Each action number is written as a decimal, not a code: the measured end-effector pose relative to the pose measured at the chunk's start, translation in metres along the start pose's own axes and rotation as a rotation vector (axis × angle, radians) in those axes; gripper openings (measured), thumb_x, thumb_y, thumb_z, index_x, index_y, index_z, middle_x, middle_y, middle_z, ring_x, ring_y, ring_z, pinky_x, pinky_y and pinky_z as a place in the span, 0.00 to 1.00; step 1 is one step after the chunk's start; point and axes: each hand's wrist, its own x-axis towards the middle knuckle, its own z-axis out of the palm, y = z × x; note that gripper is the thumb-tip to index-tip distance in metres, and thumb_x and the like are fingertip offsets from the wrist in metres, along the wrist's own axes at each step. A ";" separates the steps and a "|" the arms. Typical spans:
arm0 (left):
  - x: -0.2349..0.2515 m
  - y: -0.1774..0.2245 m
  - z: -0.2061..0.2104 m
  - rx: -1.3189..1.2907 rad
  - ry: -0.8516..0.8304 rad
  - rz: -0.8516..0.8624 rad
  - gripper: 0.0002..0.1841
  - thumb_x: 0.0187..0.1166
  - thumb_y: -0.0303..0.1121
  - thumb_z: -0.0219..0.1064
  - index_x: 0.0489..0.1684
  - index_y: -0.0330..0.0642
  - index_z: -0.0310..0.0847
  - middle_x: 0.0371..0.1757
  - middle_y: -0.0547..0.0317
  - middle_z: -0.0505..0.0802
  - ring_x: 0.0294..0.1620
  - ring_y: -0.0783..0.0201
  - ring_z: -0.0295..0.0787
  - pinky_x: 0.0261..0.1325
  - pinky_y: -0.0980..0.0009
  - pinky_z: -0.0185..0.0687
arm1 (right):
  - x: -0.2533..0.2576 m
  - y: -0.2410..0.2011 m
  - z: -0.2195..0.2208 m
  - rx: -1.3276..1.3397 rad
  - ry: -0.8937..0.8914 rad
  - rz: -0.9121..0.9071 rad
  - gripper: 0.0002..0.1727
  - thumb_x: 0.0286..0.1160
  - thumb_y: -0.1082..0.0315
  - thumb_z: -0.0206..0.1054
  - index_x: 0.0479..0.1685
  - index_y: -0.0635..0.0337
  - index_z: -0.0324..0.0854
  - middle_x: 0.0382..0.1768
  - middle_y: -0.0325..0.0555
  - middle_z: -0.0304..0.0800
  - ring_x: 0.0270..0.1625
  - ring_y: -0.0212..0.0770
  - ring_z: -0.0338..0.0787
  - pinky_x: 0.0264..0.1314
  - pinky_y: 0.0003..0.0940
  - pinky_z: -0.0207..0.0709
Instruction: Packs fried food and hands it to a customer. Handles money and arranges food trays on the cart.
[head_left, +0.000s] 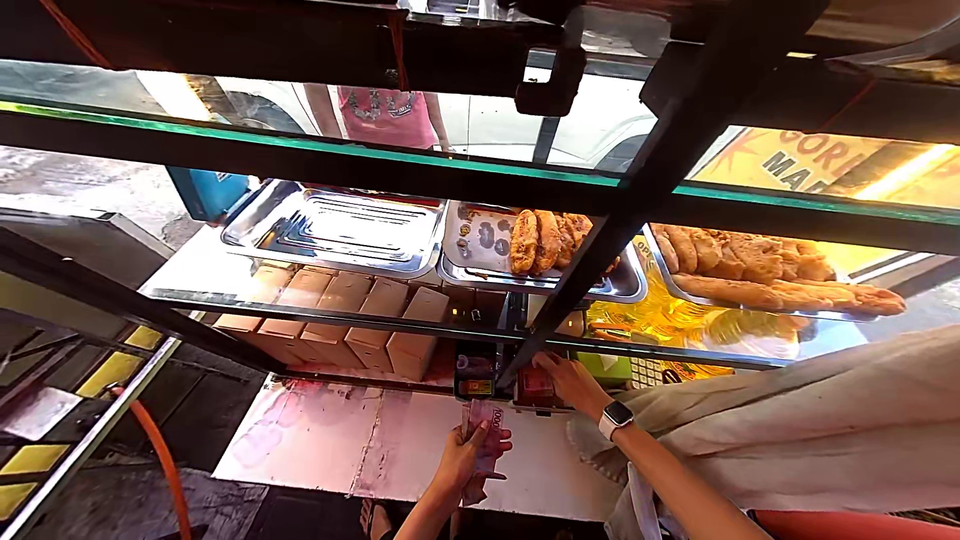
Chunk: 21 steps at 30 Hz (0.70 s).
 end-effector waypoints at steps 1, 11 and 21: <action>0.000 0.000 -0.001 0.001 0.009 -0.002 0.15 0.94 0.31 0.50 0.63 0.27 0.73 0.48 0.40 0.97 0.47 0.50 0.99 0.55 0.58 0.95 | -0.001 0.001 0.001 -0.013 -0.017 -0.036 0.22 0.82 0.77 0.54 0.69 0.51 0.82 0.76 0.51 0.82 0.65 0.58 0.90 0.61 0.57 0.84; 0.000 0.000 0.001 -0.019 0.023 -0.010 0.14 0.94 0.31 0.51 0.62 0.27 0.74 0.48 0.39 0.97 0.47 0.48 0.99 0.53 0.58 0.95 | 0.014 0.013 0.010 0.065 0.008 -0.151 0.15 0.84 0.70 0.59 0.59 0.57 0.90 0.74 0.48 0.85 0.76 0.51 0.83 0.79 0.49 0.74; 0.000 -0.004 -0.005 0.017 0.031 -0.001 0.15 0.94 0.32 0.50 0.61 0.28 0.75 0.48 0.41 0.97 0.47 0.49 0.99 0.52 0.56 0.96 | 0.001 0.013 0.036 -0.098 0.348 -0.308 0.13 0.74 0.78 0.65 0.45 0.53 0.93 0.65 0.46 0.92 0.63 0.56 0.93 0.48 0.54 0.90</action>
